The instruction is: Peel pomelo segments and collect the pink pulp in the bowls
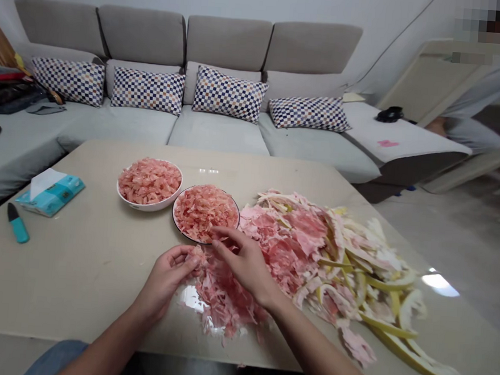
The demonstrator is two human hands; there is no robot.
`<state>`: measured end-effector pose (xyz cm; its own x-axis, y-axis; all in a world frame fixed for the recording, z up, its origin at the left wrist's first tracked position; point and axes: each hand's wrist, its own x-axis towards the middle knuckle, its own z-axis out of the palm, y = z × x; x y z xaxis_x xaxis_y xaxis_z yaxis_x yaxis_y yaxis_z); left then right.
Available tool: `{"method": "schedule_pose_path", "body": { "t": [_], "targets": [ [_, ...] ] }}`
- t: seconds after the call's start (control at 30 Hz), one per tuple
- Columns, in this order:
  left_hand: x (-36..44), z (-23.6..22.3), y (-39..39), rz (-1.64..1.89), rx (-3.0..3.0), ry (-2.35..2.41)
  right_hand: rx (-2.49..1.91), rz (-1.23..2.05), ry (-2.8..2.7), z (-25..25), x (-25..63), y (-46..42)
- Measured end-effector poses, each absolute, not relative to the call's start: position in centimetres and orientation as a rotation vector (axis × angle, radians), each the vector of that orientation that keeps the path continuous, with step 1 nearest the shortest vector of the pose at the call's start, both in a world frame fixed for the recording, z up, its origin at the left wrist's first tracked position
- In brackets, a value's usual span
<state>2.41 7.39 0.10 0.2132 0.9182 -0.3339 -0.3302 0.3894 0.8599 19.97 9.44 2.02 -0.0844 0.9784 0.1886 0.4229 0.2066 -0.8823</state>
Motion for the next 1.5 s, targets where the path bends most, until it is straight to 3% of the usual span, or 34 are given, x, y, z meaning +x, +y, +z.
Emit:
{"method": "schedule_pose_path", "body": {
  "t": [0.27,0.67,1.17,1.5],
  "targets": [
    [2.3,0.1,7.2,0.968,0.69,0.926,-1.121,0.528,-2.108,2.0,19.5,7.6],
    [2.4,0.0,7.5,0.981,0.719,0.951,-1.358,0.896,-1.627,2.6,19.3,8.8],
    [2.2,-0.1,7.4,0.978,0.839,0.957,-1.225,0.534,-1.765,1.2,19.6,10.4],
    [2.3,0.1,7.5,1.008,0.946,0.997,-1.292,1.272,-1.67,3.8,19.6,8.9]
  ]
}}
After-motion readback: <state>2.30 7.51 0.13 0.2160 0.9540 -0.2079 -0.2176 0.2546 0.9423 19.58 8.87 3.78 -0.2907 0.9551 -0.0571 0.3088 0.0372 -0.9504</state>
